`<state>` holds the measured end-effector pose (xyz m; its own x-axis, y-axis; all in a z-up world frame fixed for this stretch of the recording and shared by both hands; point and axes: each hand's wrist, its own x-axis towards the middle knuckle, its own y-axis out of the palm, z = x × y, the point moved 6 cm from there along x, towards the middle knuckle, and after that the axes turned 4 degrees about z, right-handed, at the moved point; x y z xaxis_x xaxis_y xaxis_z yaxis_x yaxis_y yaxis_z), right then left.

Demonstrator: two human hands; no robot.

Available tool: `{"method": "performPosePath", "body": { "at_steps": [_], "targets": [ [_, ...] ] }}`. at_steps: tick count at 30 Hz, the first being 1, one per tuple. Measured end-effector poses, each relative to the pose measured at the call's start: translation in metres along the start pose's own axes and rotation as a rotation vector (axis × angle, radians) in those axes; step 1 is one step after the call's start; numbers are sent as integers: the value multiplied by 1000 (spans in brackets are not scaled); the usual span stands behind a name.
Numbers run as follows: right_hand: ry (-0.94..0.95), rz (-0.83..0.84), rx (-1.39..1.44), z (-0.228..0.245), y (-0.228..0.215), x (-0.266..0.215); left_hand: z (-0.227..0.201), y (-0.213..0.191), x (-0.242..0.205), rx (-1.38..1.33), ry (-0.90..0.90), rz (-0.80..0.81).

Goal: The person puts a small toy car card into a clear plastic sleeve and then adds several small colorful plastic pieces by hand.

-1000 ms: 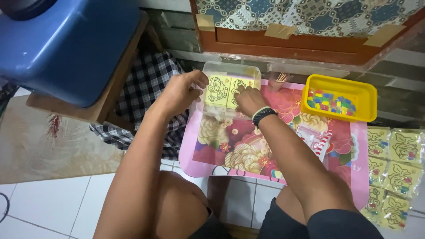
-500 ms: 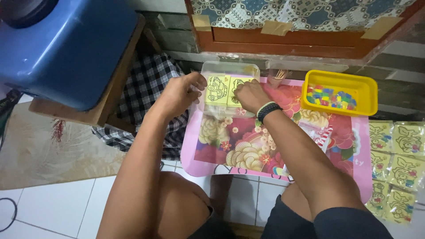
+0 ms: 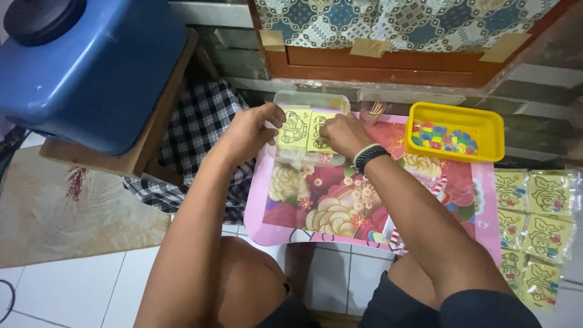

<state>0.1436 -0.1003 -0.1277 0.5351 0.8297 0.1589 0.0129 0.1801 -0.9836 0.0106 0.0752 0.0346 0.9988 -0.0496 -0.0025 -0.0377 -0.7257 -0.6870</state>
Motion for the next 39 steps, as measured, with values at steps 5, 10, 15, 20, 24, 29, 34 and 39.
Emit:
{"method": "performPosePath", "body": {
  "at_steps": [5, 10, 15, 20, 24, 29, 34, 39],
  "targets": [
    [-29, -205, -161, -2, -63, -4, -10, -1, 1, -20, 9, 11],
    [117, -274, -38, -40, -125, -44, -7, 6, 9, -45, 62, 2],
    [299, -413, 281, -70, -196, -108, -27, 18, 15, -135, 94, 4],
    [342, -740, 802, -52, -267, -152, -63, 36, 25, 78, 230, -41],
    [484, -782, 1073, -60, -253, -173, -91, 68, 45, -125, 413, 44],
    [543, -823, 1005, -78, -233, -194, -131, 92, 53, -147, 326, 209],
    [565, -792, 1010, -110, -222, -219, -143, 111, 68, -122, 303, 248],
    [616, -705, 1005, -126, -216, -236, -152, 120, 69, -127, 294, 292]
  ]
}}
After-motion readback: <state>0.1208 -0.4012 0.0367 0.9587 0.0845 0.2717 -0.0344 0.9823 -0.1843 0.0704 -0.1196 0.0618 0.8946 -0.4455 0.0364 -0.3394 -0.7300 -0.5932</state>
